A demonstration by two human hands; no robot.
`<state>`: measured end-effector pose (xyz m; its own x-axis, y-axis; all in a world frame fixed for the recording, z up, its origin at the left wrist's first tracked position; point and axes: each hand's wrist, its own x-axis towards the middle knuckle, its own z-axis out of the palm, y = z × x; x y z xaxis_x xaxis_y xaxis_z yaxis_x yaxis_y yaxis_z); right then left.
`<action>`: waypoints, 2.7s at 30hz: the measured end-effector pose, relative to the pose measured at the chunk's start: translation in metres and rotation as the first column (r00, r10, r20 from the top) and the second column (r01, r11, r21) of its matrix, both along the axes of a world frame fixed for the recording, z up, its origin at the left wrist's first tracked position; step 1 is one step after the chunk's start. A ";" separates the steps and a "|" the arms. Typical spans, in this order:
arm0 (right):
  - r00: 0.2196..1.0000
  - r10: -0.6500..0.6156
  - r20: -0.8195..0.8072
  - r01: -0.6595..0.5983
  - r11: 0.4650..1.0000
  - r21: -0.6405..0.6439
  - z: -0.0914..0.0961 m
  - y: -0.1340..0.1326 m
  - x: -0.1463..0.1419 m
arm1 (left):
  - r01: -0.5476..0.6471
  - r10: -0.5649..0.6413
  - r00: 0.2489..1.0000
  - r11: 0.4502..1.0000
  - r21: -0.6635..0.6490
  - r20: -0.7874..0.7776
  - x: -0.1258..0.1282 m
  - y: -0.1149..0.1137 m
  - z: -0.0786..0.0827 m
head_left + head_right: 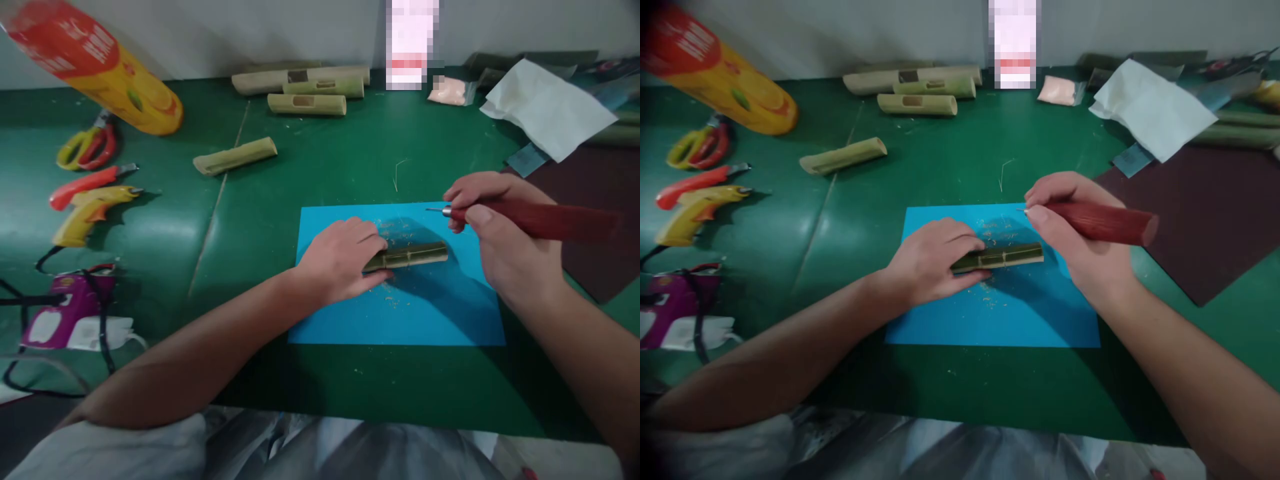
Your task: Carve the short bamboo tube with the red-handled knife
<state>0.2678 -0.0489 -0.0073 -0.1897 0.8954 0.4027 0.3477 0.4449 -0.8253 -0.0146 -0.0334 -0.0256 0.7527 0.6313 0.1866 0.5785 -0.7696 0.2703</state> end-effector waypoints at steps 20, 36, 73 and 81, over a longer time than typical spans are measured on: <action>0.984 -0.090 -0.153 0.066 0.986 -0.154 -0.012 -0.022 -0.043 | 0.075 -0.043 0.984 0.980 -0.185 0.176 0.005 0.014 -0.013; 0.987 0.158 0.026 -0.158 0.987 0.021 -0.007 -0.020 -0.033 | 0.082 -0.033 0.978 0.969 -0.233 0.205 0.004 0.015 -0.015; 0.997 0.073 0.014 -0.075 0.984 0.163 -0.018 -0.016 -0.039 | 0.170 -0.140 0.958 0.981 -0.099 0.251 0.003 0.026 -0.024; 0.995 0.097 0.035 -0.102 0.981 0.164 -0.018 -0.015 -0.041 | 0.171 -0.141 0.958 0.980 -0.104 0.250 0.003 0.026 -0.021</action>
